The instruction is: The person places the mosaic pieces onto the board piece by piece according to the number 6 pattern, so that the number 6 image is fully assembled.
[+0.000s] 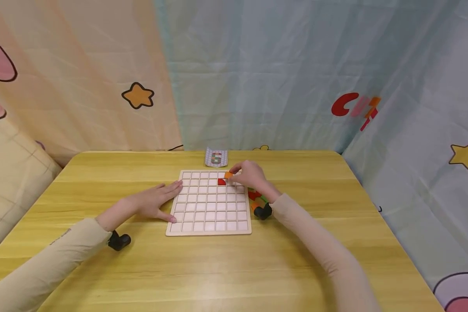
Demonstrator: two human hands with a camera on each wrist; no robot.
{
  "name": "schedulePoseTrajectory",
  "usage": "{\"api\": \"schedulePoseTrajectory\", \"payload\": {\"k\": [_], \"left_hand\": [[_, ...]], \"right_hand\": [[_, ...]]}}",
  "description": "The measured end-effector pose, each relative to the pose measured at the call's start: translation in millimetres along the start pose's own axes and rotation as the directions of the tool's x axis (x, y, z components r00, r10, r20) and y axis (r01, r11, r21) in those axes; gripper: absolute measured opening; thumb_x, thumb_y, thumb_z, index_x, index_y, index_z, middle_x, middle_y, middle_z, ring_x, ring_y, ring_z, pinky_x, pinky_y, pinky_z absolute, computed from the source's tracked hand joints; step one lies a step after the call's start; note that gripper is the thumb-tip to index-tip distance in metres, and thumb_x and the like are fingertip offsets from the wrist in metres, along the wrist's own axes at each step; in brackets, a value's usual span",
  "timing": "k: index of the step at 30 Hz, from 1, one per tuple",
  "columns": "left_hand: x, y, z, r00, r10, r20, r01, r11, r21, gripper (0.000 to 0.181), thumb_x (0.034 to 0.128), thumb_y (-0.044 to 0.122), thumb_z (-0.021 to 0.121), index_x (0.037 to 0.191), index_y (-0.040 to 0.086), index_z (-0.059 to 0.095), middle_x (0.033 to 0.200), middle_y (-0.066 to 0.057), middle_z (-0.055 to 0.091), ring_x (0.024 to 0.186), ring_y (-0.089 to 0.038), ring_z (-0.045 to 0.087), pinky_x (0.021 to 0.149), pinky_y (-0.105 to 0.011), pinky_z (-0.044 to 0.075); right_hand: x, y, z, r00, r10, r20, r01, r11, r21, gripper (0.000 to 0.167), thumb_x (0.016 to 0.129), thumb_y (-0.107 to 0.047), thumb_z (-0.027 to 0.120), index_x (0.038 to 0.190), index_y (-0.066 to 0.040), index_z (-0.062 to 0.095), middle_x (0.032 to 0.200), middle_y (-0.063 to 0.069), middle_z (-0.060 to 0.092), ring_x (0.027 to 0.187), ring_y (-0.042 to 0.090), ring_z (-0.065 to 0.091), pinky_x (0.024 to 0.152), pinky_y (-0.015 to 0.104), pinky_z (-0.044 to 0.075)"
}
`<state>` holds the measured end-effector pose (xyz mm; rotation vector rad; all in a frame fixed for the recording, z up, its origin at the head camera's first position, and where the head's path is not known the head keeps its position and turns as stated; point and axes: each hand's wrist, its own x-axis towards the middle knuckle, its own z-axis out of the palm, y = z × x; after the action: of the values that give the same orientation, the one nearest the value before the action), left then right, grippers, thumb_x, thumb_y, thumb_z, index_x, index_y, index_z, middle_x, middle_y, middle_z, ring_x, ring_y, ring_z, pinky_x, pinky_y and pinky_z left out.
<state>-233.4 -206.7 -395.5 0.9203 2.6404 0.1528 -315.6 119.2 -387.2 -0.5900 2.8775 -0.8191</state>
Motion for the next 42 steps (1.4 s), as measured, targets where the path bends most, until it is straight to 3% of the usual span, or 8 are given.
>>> {"api": "schedulePoseTrajectory", "payload": {"k": [17,28,42], "left_hand": [[-2.3,0.7,0.7,1.000,0.003,-0.007,-0.003,1.000,-0.001,0.108,0.0825,0.066,0.058,0.154,0.001,0.010,0.162,-0.015,0.002,0.150,-0.030,0.006,0.121,-0.053,0.011],[-1.1,-0.2,1.3,1.000,-0.002,-0.003,0.002,1.000,-0.006,0.108,0.0821,0.067,0.058,0.154,0.002,0.009,0.162,-0.014,0.000,0.150,-0.029,0.006,0.121,-0.053,0.010],[0.3,-1.3,2.5,1.000,-0.006,-0.003,0.006,1.000,0.000,0.109,0.0812,0.070,0.056,0.154,0.003,0.009,0.163,-0.014,0.000,0.151,-0.029,0.005,0.121,-0.052,0.010]], "right_hand": [[13.1,-24,19,0.997,-0.051,0.056,0.051,0.999,-0.005,0.029,0.083,-0.032,0.075,0.107,-0.016,0.075,0.106,0.001,0.074,0.083,0.015,0.065,0.070,0.028,0.051],[21.0,-24,29,0.992,-0.077,0.096,0.080,0.997,-0.018,0.029,0.083,-0.033,0.075,0.106,-0.016,0.075,0.102,0.002,0.074,0.089,0.016,0.067,0.074,0.030,0.054],[22.9,-28,33,0.992,-0.087,0.094,0.090,0.996,-0.018,0.026,0.083,-0.029,0.076,0.104,-0.015,0.076,0.103,0.003,0.074,0.093,0.018,0.068,0.079,0.033,0.055]]}}
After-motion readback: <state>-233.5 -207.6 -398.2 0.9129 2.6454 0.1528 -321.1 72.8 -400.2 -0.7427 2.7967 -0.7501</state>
